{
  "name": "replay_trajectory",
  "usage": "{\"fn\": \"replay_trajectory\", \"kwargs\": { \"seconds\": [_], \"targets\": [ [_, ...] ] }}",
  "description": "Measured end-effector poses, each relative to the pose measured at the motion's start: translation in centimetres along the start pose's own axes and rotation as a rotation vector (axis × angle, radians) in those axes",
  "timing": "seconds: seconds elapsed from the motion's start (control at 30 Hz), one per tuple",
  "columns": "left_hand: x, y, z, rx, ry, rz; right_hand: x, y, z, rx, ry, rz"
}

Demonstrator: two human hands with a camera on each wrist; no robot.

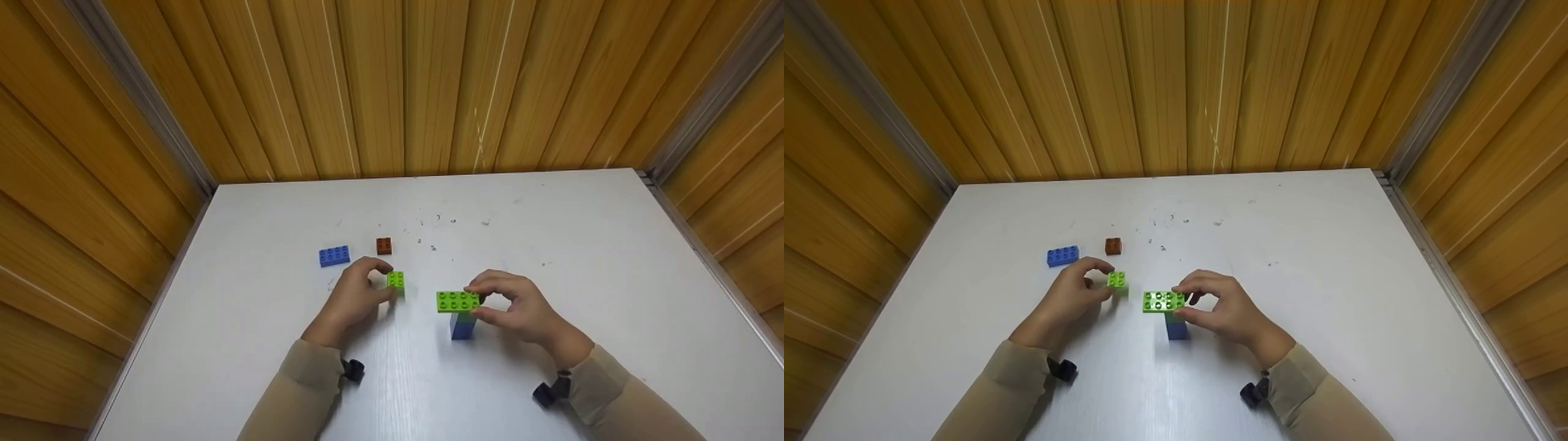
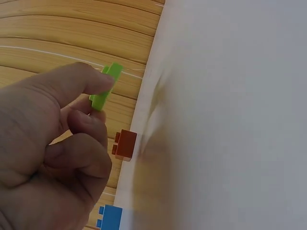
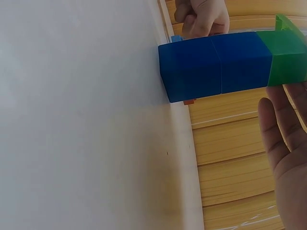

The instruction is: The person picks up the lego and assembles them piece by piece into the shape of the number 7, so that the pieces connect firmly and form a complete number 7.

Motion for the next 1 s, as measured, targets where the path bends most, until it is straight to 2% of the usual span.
{"fn": "replay_trajectory", "kwargs": {
  "seconds": [0.17, 0.4, 0.7, 0.87, 1.0],
  "targets": [
    [1.4, 0.3, -0.6, -0.05, 0.038, -0.077, 0.0, 0.0, 0.0, 0.004, 0.001, 0.005],
    [2.9, 0.4, -1.3, -0.134, 0.177, -0.104, 0.3, 0.1, -0.1, 0.004, -0.008, 0.005],
    [4.4, 1.0, -2.6, -0.262, 0.265, -0.237, 0.1, 0.0, 0.1, 0.001, -0.003, 0.01],
    [5.0, 1.3, -3.0, -0.308, 0.324, -0.24, 0.1, 0.0, 0.1, 0.009, -0.015, 0.013],
    [5.2, 1.5, -3.2, -0.333, 0.345, -0.214, 0.1, 0.0, 0.1, 0.006, -0.018, 0.008]
  ]
}}
Point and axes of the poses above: each hand's wrist, its own z-axis towards the middle knuckle, its own y-axis out of the palm, x = y × z, the point moved 1 cm from there along z, towards the middle knuckle, and after that the axes turned 14 degrees about -z, right-handed, at the moved point
